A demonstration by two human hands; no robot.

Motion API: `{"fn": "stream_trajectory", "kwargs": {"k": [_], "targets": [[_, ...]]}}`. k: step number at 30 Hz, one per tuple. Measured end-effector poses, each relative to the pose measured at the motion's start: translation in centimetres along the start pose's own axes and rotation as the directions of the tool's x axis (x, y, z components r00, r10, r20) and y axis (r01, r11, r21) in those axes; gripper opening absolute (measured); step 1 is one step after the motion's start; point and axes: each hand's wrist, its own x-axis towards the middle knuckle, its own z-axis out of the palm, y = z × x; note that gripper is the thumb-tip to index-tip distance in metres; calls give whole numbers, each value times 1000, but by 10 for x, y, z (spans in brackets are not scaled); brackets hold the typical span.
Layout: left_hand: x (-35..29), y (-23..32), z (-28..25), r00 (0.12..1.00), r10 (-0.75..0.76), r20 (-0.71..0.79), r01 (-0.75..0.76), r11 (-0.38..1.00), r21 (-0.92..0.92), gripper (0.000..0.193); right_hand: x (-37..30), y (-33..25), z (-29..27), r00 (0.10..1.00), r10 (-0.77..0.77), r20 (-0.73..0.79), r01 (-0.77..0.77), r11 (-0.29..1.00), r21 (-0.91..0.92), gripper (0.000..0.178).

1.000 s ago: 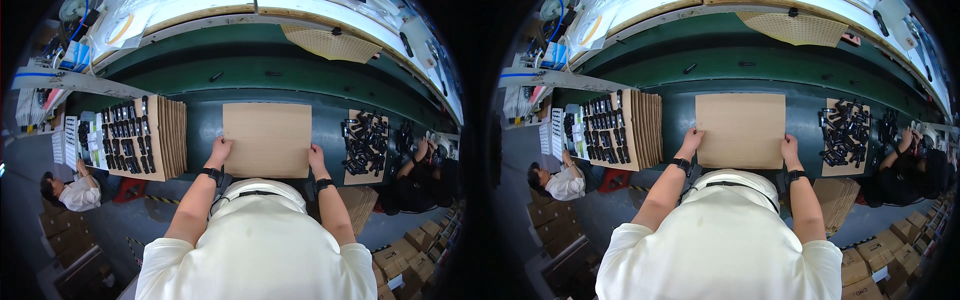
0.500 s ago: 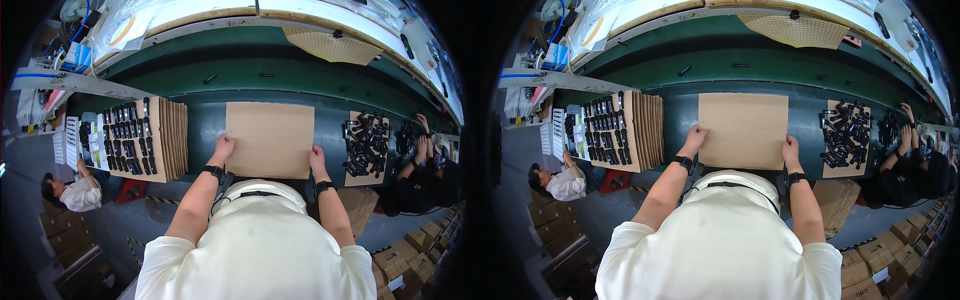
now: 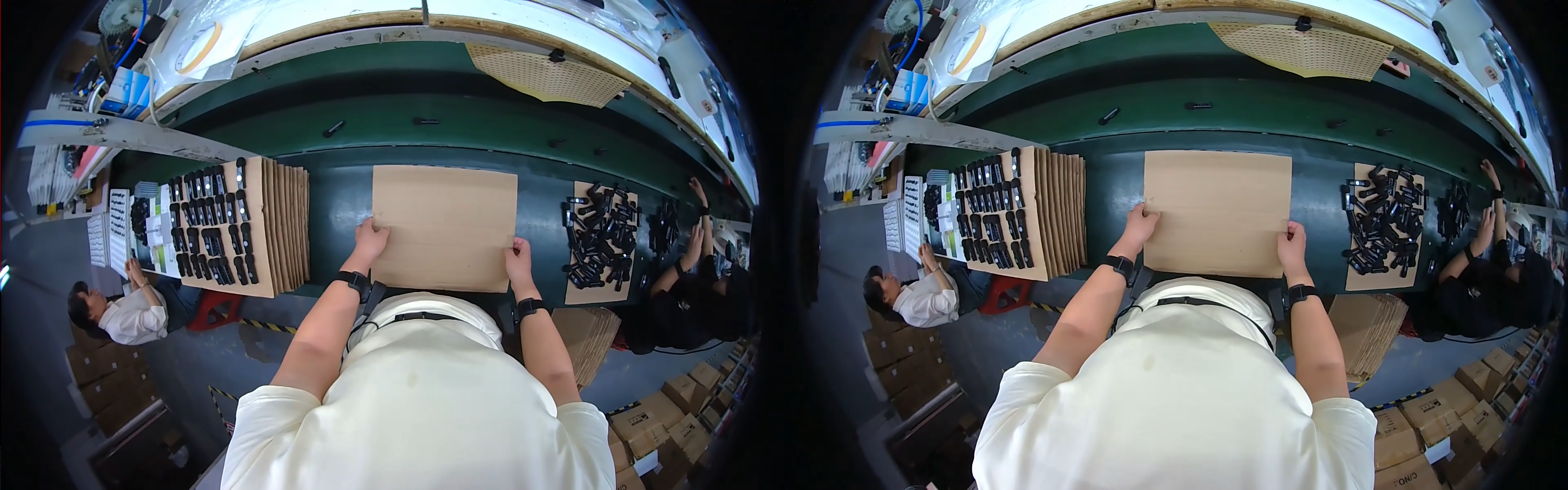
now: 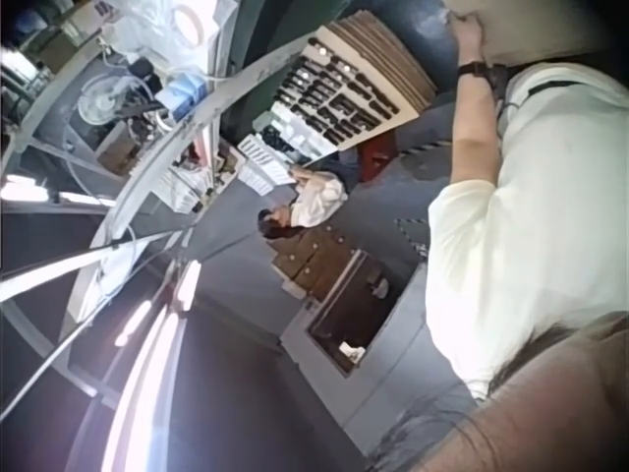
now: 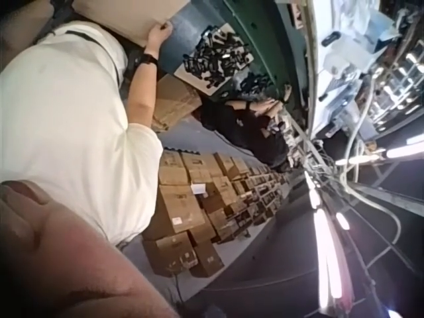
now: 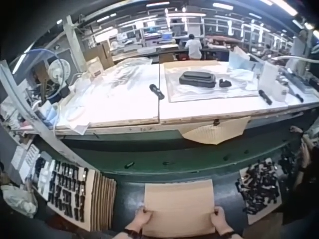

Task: The person picks up a microphone, turns it over, and presses its buttons before placing it onto a cardboard sheet. After filling the sheet with microphones, the person sets it aside, places a new cardboard sheet on the table, and continues the process.

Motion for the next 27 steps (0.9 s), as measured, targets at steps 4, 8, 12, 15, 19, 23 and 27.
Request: {"fn": "stream_trajectory", "kwargs": {"k": [4,8,12,15,19,23,27], "targets": [[0,0,4,998,20,-53,-15,997,79,63,1,1,-2,999,34,34,-33,998,-46,25],[15,-1,-8,995,60,-76,-53,994,95,60,1,0,-2,998,62,5,-62,998,3,26],[57,19,-40,967,134,-216,-119,989,84,53,0,-6,-6,994,106,-27,-105,993,47,29],[100,37,-79,910,191,-368,-164,981,104,46,-2,-20,-15,994,102,-39,-103,994,-31,31],[147,77,-105,861,261,-436,-196,962,188,47,-6,-16,-38,995,-59,-84,50,994,-100,34],[186,74,-128,772,345,-534,-129,908,399,48,-20,-54,-55,988,-121,-93,107,983,-150,33],[206,80,-128,705,432,-563,-137,862,489,46,-35,-76,-73,971,-220,-90,188,944,-272,33]]}}
